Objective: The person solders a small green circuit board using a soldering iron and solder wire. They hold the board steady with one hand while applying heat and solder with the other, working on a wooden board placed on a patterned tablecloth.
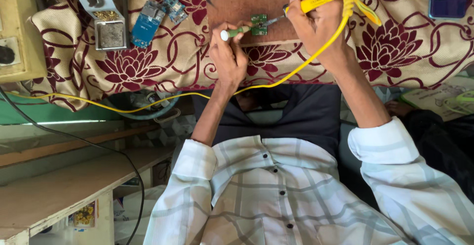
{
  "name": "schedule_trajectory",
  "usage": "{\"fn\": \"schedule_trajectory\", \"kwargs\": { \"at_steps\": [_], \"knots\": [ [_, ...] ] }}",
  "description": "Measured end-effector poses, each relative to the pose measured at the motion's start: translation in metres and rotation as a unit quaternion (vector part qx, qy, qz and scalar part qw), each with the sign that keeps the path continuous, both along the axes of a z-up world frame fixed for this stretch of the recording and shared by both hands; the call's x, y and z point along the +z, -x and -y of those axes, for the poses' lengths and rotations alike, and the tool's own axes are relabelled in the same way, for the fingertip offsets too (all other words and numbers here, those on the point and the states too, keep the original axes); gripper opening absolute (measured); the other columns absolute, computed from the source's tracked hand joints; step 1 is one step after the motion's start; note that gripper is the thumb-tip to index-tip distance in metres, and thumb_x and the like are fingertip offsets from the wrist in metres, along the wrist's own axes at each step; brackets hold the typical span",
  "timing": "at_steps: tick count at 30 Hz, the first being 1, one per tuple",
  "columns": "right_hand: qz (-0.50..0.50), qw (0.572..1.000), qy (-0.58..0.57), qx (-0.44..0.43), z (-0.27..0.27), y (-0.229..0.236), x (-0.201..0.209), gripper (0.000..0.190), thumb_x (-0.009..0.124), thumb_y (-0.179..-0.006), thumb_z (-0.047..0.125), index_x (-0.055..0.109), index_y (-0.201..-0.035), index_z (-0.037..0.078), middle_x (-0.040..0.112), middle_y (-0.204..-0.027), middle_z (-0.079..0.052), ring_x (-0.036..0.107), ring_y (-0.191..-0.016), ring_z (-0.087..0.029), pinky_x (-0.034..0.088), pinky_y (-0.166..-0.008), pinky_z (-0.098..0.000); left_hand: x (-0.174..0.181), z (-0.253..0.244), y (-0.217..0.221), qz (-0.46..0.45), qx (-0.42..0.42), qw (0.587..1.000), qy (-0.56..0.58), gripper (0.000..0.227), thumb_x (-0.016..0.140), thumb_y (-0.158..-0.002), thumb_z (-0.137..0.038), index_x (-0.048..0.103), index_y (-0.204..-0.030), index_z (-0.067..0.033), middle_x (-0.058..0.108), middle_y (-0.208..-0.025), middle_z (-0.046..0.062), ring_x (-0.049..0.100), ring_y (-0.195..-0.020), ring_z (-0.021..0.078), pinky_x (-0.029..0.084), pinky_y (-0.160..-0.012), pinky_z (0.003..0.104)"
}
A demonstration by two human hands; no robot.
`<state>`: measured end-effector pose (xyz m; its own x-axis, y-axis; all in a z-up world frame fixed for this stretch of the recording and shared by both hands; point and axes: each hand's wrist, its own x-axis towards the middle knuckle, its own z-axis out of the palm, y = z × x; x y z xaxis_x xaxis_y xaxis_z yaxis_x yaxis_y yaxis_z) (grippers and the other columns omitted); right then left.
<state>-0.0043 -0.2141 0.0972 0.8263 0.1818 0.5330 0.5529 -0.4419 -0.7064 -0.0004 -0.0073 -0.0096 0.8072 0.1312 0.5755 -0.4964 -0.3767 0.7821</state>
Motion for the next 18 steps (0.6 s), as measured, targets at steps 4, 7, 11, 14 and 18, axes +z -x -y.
{"fn": "schedule_trajectory", "kwargs": {
  "at_steps": [4, 7, 11, 14, 18],
  "knots": [
    [0.016, 0.995, 0.090, 0.042, 0.005, -0.003, 0.016, 0.034, 0.068, -0.116, 0.006, 0.046, -0.091, 0.003, 0.041, -0.068, -0.002, 0.040, -0.056, -0.007, 0.030, -0.052, -0.0280, 0.002, 0.000, -0.001, 0.068, -0.002, 0.998, -0.016, 0.017, 0.059, -0.100, 0.009, 0.050, -0.109, -0.0013, 0.071, -0.099, 0.016, 0.071, -0.091, 0.0317, 0.054, -0.078, 0.042],
    [0.065, 0.986, 0.132, 0.076, 0.007, -0.008, 0.021, 0.031, 0.067, -0.114, 0.005, 0.048, -0.089, 0.002, 0.046, -0.071, -0.003, 0.044, -0.059, -0.009, 0.034, -0.056, -0.0288, 0.001, 0.000, -0.002, 0.064, -0.011, 0.998, -0.014, 0.020, 0.056, -0.096, 0.011, 0.050, -0.113, 0.0005, 0.072, -0.099, 0.016, 0.071, -0.092, 0.0323, 0.055, -0.079, 0.042],
    [0.014, 0.995, 0.093, 0.036, 0.008, -0.005, 0.014, 0.037, 0.067, -0.117, 0.006, 0.046, -0.087, 0.001, 0.044, -0.068, -0.004, 0.044, -0.059, -0.012, 0.034, -0.056, -0.0301, -0.003, -0.001, -0.002, 0.052, 0.006, 0.998, -0.019, 0.021, 0.057, -0.094, 0.013, 0.051, -0.110, 0.0011, 0.070, -0.095, 0.017, 0.071, -0.087, 0.0328, 0.053, -0.074, 0.043],
    [0.057, 0.994, 0.095, 0.003, 0.006, -0.012, 0.008, 0.039, 0.068, -0.114, 0.006, 0.044, -0.084, 0.002, 0.044, -0.067, -0.004, 0.045, -0.060, -0.013, 0.035, -0.056, -0.0314, -0.003, -0.002, -0.003, 0.058, -0.001, 0.998, -0.015, 0.022, 0.056, -0.092, 0.014, 0.050, -0.109, 0.0010, 0.069, -0.096, 0.018, 0.070, -0.088, 0.0334, 0.053, -0.075, 0.043],
    [0.056, 0.995, 0.077, 0.008, -0.004, -0.017, 0.006, 0.035, 0.067, -0.113, 0.010, 0.045, -0.087, 0.004, 0.046, -0.068, -0.005, 0.046, -0.061, -0.012, 0.036, -0.057, -0.0317, -0.003, -0.001, 0.000, 0.061, 0.001, 0.998, -0.017, 0.021, 0.058, -0.093, 0.014, 0.049, -0.108, 0.0012, 0.069, -0.095, 0.018, 0.069, -0.087, 0.0339, 0.052, -0.074, 0.043]
  ]
}}
